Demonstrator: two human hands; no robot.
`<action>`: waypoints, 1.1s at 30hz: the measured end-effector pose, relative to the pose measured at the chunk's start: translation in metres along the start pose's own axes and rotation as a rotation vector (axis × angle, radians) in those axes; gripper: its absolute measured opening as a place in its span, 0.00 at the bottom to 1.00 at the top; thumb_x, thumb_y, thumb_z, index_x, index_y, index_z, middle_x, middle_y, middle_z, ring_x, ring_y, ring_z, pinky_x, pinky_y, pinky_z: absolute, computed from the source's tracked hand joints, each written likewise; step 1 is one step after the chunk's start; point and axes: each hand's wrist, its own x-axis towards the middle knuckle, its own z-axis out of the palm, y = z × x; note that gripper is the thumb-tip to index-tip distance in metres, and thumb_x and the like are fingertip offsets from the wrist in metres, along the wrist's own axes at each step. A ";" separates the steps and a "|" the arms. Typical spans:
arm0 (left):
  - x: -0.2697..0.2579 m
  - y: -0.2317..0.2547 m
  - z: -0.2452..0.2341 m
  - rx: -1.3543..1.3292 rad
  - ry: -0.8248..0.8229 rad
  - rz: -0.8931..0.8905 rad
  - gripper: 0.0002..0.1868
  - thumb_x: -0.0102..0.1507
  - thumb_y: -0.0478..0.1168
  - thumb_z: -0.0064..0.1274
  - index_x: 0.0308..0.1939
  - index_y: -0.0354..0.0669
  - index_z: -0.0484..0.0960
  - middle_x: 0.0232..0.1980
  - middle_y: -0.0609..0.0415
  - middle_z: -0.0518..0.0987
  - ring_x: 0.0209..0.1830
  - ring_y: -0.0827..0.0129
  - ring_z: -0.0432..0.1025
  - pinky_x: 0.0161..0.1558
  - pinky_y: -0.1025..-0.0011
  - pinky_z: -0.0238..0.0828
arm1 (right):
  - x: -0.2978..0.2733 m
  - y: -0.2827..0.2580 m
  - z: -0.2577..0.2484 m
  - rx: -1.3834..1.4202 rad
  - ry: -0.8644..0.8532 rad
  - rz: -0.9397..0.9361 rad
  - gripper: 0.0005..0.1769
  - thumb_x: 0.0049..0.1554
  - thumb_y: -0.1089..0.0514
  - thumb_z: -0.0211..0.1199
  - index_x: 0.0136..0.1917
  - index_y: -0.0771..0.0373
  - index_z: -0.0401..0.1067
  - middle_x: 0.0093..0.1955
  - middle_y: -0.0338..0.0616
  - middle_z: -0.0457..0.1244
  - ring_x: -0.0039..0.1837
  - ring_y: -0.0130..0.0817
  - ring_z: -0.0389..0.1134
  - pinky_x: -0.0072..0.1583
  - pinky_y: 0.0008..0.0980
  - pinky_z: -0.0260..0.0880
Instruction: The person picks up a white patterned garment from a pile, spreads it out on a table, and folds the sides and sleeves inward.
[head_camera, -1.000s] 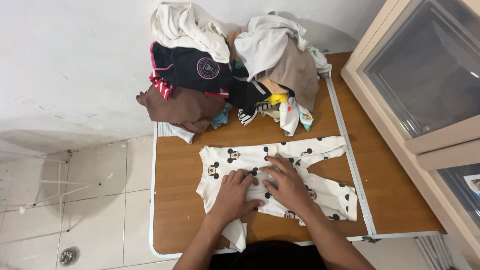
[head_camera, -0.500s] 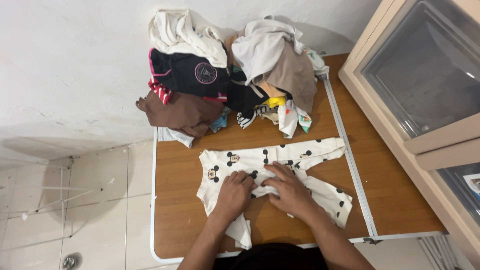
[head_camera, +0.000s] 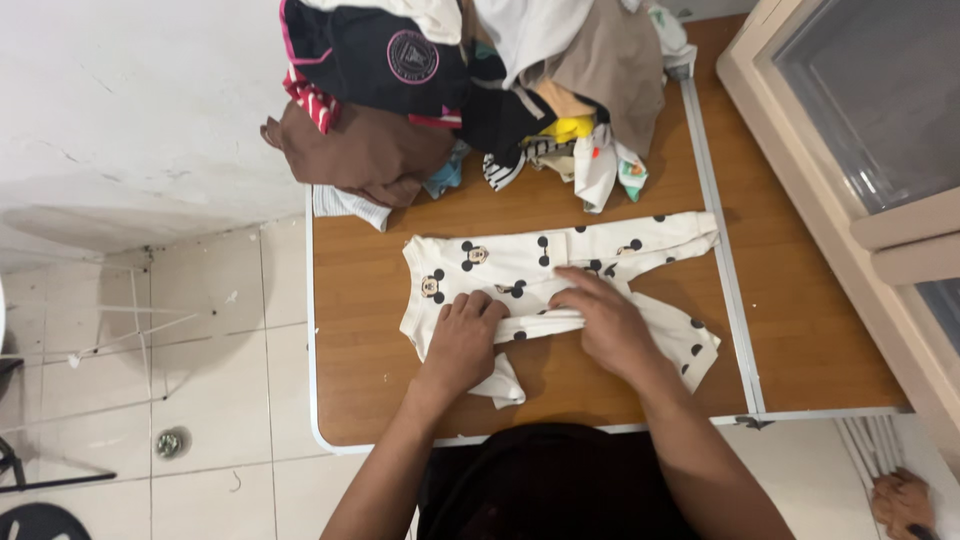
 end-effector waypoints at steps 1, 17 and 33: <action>-0.002 0.001 -0.002 -0.001 -0.009 -0.018 0.22 0.53 0.26 0.52 0.50 0.45 0.81 0.52 0.48 0.77 0.55 0.51 0.70 0.56 0.57 0.66 | -0.002 -0.003 -0.008 0.033 -0.028 0.089 0.31 0.41 0.83 0.51 0.51 0.60 0.78 0.72 0.43 0.62 0.71 0.47 0.63 0.69 0.40 0.63; -0.011 -0.022 -0.098 -0.182 -0.538 -0.509 0.14 0.56 0.44 0.60 0.46 0.52 0.88 0.42 0.53 0.88 0.45 0.60 0.81 0.50 0.63 0.75 | -0.051 0.052 -0.094 -0.010 -0.007 0.477 0.17 0.49 0.72 0.62 0.51 0.61 0.79 0.50 0.48 0.71 0.47 0.45 0.72 0.49 0.38 0.70; -0.038 -0.111 -0.075 -1.641 0.028 -0.134 0.33 0.61 0.30 0.64 0.67 0.36 0.67 0.58 0.49 0.77 0.56 0.66 0.75 0.55 0.67 0.75 | -0.079 0.122 -0.106 0.549 0.195 0.558 0.15 0.62 0.63 0.65 0.62 0.69 0.73 0.52 0.40 0.68 0.53 0.24 0.66 0.56 0.24 0.65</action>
